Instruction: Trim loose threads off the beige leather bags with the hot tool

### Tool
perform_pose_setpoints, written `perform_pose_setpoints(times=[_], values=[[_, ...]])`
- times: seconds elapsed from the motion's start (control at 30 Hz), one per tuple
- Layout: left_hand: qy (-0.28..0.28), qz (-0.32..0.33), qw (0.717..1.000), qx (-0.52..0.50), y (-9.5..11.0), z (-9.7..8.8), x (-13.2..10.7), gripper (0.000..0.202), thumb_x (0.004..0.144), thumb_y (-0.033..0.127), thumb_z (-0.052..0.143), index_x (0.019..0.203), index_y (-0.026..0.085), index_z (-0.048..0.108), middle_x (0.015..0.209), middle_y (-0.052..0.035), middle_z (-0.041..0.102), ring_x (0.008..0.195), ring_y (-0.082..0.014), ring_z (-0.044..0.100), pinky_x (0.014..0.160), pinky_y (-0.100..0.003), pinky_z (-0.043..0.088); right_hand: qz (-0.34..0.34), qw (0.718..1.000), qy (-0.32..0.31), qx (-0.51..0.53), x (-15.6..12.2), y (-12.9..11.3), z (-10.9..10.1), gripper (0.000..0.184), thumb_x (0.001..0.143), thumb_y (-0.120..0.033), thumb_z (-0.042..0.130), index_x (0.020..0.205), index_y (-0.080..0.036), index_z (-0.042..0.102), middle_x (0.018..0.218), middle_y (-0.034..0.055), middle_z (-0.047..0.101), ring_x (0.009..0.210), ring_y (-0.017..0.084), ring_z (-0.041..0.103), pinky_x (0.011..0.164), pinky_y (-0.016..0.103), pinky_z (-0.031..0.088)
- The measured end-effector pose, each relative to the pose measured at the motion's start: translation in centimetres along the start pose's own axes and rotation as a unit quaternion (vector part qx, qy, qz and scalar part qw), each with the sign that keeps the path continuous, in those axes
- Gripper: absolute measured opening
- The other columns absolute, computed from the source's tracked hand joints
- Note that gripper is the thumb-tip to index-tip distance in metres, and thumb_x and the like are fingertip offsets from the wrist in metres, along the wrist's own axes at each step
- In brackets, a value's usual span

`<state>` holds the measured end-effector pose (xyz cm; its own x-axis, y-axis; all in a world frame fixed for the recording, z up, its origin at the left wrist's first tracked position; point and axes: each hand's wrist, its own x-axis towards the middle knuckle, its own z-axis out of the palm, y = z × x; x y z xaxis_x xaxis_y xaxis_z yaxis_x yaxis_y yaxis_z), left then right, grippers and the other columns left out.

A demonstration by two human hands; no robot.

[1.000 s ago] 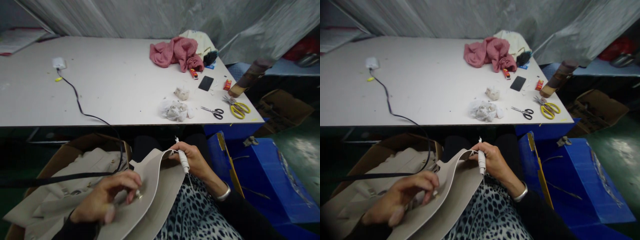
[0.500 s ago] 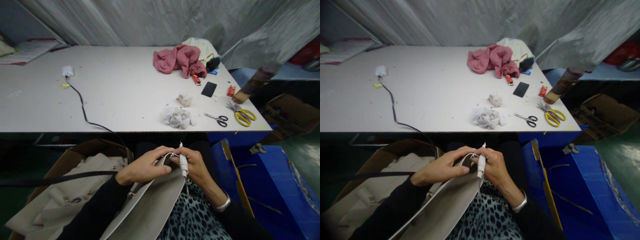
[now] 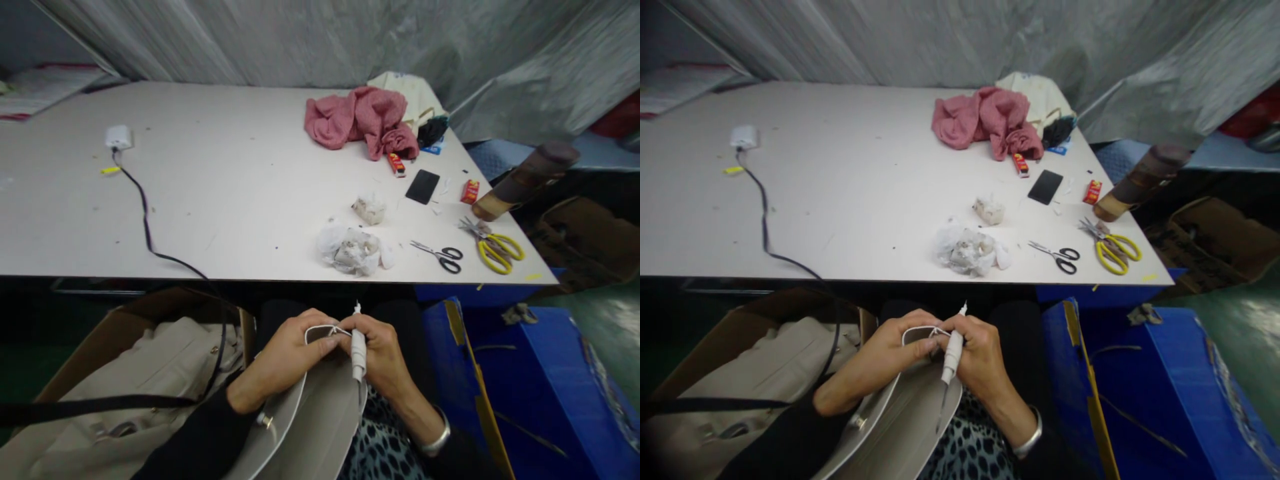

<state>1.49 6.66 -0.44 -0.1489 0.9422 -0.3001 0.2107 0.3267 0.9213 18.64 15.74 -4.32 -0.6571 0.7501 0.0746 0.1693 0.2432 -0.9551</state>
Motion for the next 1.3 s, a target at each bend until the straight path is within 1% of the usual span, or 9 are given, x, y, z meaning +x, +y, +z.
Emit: perform_pose_setpoints(times=[0.17,0.33,0.53,0.7,0.83,0.9,1.03,1.13,1.3], values=[[0.032,-0.012,0.998,-0.056,-1.3,0.1,1.7,0.018,0.085,0.032,0.070,0.085,0.017,0.080,0.095,-0.0076,0.074,0.094,-0.0231,0.067,0.088,-0.032,0.049,0.019,1.000,0.003,0.014,0.5,0.7,0.1,0.011,0.087,-0.028,0.077,0.081,-0.019,0.076,0.071,0.0009,0.069,0.061,0.012,0.060,0.059,0.022,0.046],[0.080,-0.071,0.989,-0.103,-2.3,1.3,1.7,0.021,0.085,0.035,0.067,0.082,0.015,0.072,0.081,-0.0053,0.069,0.079,-0.0202,0.062,0.075,-0.029,0.048,0.001,1.000,0.005,0.010,1.0,1.0,-0.8,0.013,0.093,-0.030,0.070,0.086,-0.020,0.075,0.078,0.0024,0.073,0.067,0.014,0.067,0.064,0.024,0.052],[0.118,-0.062,0.991,-0.012,-1.6,2.7,1.6,0.018,0.092,0.033,0.058,0.083,0.019,0.066,0.081,-0.0024,0.065,0.079,-0.0194,0.061,0.077,-0.030,0.047,0.026,0.992,0.120,0.031,2.5,2.1,-3.0,0.026,0.104,-0.039,0.053,0.116,-0.023,0.070,0.091,0.0049,0.079,0.082,0.019,0.075,0.079,0.031,0.060],[0.097,-0.052,0.994,0.020,-1.3,3.3,2.2,0.016,0.091,0.029,0.059,0.082,0.020,0.069,0.086,-0.0033,0.069,0.086,-0.0209,0.065,0.081,-0.030,0.048,-0.011,0.972,0.235,-0.013,4.9,3.0,-5.3,0.038,0.104,-0.047,0.051,0.120,-0.020,0.072,0.084,0.0048,0.072,0.066,0.016,0.064,0.065,0.031,0.055],[0.101,-0.061,0.993,0.013,-1.8,3.2,2.2,0.019,0.092,0.032,0.059,0.080,0.020,0.068,0.083,-0.0033,0.069,0.084,-0.0213,0.065,0.080,-0.031,0.048,0.000,0.954,0.299,-0.034,6.4,4.2,-6.9,0.039,0.106,-0.044,0.049,0.130,-0.018,0.065,0.077,0.0024,0.073,0.056,0.014,0.062,0.062,0.030,0.053],[0.101,-0.057,0.993,0.003,-2.0,3.0,2.2,0.022,0.092,0.034,0.058,0.079,0.020,0.068,0.081,-0.0038,0.069,0.082,-0.0218,0.065,0.078,-0.031,0.048,-0.006,0.953,0.295,-0.067,7.3,5.4,-7.6,0.037,0.106,-0.041,0.050,0.132,-0.018,0.064,0.082,0.0035,0.075,0.062,0.016,0.067,0.067,0.032,0.055],[0.111,-0.055,0.992,-0.012,-2.2,2.6,2.3,0.025,0.090,0.037,0.058,0.075,0.020,0.067,0.078,-0.0044,0.067,0.076,-0.0219,0.062,0.074,-0.032,0.047,-0.047,0.951,0.249,-0.176,9.3,7.8,-8.7,0.028,0.096,-0.039,0.067,0.116,-0.020,0.070,0.101,0.0079,0.075,0.094,0.023,0.070,0.089,0.039,0.054],[0.118,-0.063,0.991,-0.018,-2.6,2.4,2.4,0.026,0.090,0.039,0.059,0.075,0.020,0.067,0.075,-0.0039,0.066,0.074,-0.0217,0.061,0.072,-0.031,0.046,-0.045,0.947,0.228,-0.223,10.5,8.7,-8.9,0.030,0.092,-0.038,0.072,0.117,-0.021,0.069,0.100,0.0073,0.073,0.096,0.024,0.067,0.090,0.040,0.052],[0.134,-0.072,0.988,-0.031,-3.3,2.2,2.5,0.029,0.091,0.042,0.058,0.076,0.019,0.065,0.073,-0.0031,0.064,0.072,-0.0210,0.061,0.069,-0.030,0.046,-0.004,0.961,0.196,-0.193,11.4,9.4,-8.8,0.036,0.089,-0.042,0.074,0.118,-0.023,0.068,0.102,0.0071,0.071,0.096,0.024,0.067,0.089,0.039,0.053]])
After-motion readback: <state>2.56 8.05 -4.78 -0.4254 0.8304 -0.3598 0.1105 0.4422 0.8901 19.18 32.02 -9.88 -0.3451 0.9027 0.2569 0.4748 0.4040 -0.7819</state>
